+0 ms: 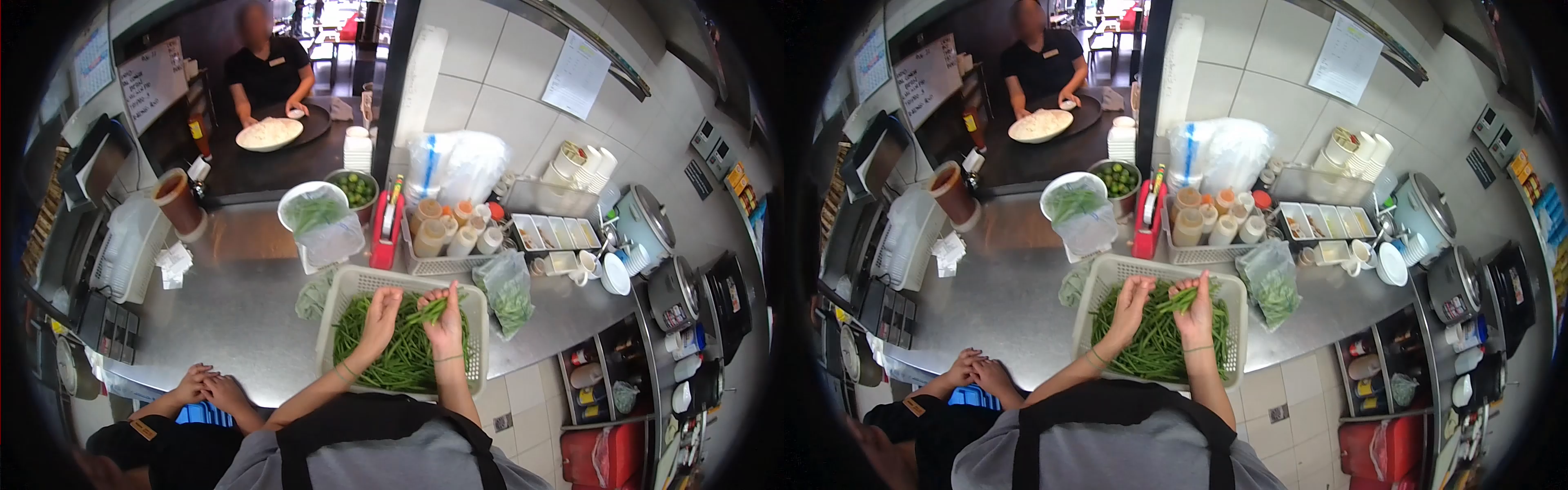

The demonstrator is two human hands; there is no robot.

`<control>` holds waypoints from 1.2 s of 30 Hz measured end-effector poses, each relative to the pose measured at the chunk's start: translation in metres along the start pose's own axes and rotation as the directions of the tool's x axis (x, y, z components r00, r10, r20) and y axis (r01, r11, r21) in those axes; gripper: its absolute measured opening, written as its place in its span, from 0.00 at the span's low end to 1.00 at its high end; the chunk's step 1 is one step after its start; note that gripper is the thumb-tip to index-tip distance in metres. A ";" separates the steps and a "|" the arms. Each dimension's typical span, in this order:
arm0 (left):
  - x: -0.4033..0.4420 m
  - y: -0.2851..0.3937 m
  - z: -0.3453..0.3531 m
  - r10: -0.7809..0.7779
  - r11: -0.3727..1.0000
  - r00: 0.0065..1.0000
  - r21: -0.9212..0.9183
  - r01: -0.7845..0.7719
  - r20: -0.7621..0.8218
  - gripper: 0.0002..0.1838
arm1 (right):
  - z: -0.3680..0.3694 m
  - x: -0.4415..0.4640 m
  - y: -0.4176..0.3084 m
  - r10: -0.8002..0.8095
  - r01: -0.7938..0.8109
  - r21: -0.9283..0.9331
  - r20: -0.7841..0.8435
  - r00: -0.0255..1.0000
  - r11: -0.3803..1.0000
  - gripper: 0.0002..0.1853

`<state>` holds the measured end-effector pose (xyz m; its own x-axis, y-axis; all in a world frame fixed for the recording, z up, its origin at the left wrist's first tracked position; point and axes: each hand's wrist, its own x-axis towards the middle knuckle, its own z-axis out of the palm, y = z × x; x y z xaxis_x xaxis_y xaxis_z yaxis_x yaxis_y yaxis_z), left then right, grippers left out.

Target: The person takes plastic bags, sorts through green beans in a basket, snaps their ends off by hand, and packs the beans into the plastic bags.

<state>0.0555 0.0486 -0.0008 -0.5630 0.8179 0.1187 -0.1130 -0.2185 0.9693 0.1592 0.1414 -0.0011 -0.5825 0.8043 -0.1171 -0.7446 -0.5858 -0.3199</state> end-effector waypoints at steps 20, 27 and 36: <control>-0.006 -0.009 -0.019 -0.411 0.876 0.758 -0.010 0.482 0.506 0.18 | 0.001 0.002 0.010 -0.084 0.085 0.000 -0.110 0.990 0.996 0.12; 0.000 0.035 -0.040 0.201 0.556 0.872 0.680 -0.477 0.447 0.15 | -0.019 0.002 -0.030 -0.181 0.184 -0.001 -0.193 0.964 0.983 0.10; 0.065 0.112 -0.091 0.252 0.076 0.967 0.997 0.005 -0.024 0.16 | -0.042 -0.002 -0.027 0.051 -0.038 0.073 -0.188 0.981 0.997 0.08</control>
<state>-0.0682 0.0291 0.0958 -0.5926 0.7234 0.3544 0.8051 0.5178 0.2892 0.1941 0.1592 -0.0314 -0.5482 0.7777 -0.3075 -0.7440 -0.6215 -0.2455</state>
